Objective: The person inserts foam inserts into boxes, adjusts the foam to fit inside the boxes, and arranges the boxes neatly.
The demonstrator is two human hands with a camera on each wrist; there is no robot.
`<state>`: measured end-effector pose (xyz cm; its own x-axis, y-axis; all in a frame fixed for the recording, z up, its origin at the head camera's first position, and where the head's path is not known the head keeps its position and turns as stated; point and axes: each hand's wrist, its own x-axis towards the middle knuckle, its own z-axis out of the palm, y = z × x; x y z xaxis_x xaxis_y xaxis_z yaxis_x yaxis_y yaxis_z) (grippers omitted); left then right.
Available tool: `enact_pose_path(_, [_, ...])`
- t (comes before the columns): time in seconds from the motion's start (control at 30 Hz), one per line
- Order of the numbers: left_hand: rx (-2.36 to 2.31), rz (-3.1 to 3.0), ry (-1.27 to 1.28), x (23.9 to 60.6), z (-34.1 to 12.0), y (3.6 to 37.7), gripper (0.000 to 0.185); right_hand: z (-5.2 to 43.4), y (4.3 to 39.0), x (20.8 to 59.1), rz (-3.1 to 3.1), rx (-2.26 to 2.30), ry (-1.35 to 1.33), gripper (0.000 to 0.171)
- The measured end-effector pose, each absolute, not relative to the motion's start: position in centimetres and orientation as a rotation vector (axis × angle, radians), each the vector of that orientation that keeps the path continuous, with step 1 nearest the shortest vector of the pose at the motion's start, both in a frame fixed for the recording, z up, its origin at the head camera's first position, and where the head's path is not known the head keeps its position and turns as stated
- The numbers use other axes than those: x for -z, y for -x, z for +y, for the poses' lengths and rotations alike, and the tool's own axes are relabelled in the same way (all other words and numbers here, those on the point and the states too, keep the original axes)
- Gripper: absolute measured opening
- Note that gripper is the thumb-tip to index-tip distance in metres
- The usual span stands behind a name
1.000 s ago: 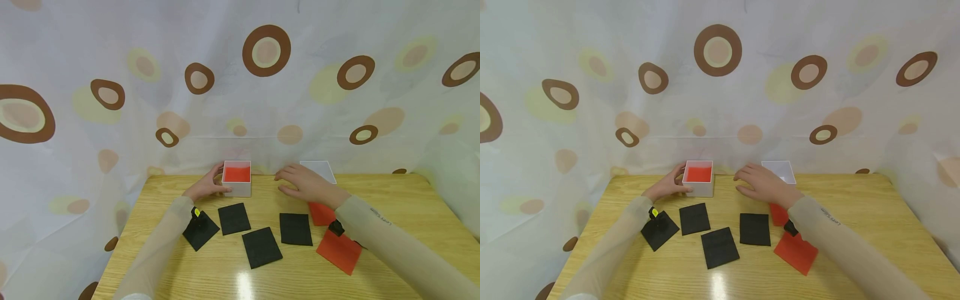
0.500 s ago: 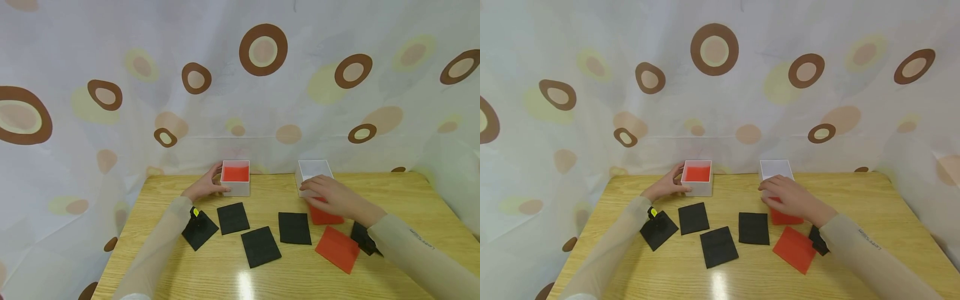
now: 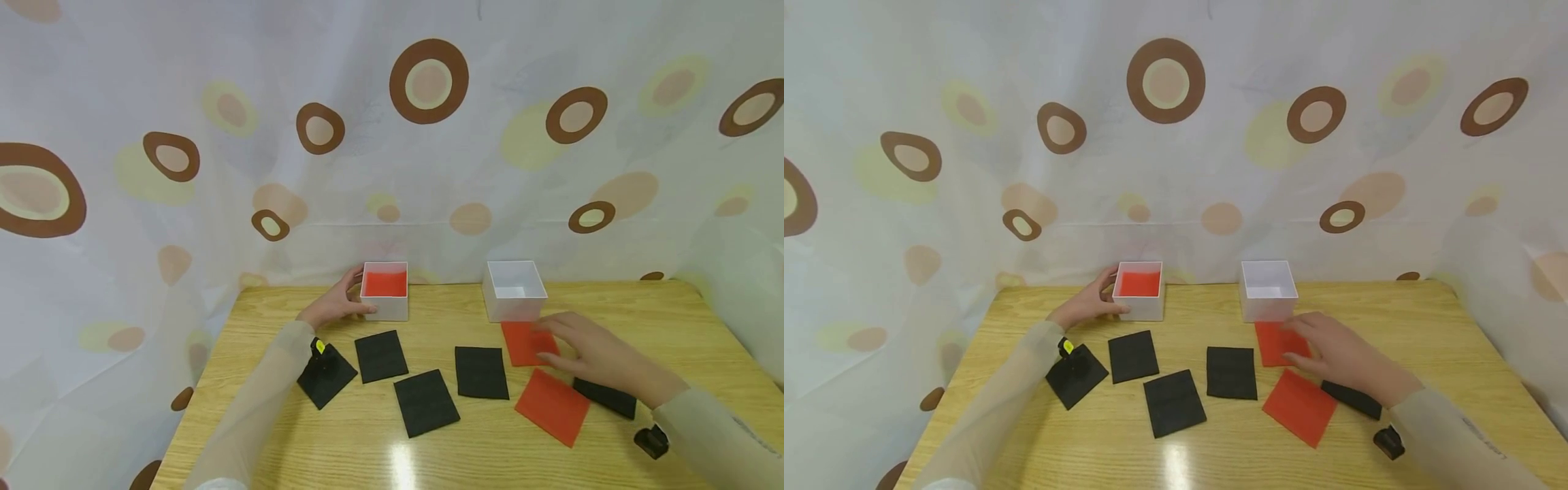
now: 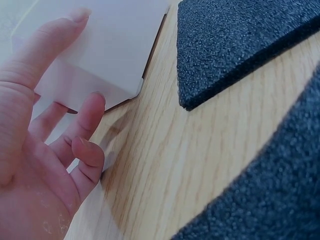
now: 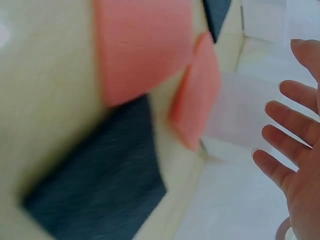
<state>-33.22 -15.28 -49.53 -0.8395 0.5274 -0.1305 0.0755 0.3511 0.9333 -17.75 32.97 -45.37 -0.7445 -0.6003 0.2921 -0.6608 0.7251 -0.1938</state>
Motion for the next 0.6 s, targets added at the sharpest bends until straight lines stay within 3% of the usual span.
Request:
enact_pose_path(0.4, [-1.501, 2.209, -0.531, 49.9, -15.3, 33.5, 0.106, 35.0, 13.3, 48.4, -2.798, -0.366, -0.879, 0.051])
enact_pose_path(0.6, [-1.519, 2.186, -0.541, 49.9, -15.3, 33.5, 0.106, 35.6, 11.6, 50.4, -2.784, -0.323, -0.870, 0.064])
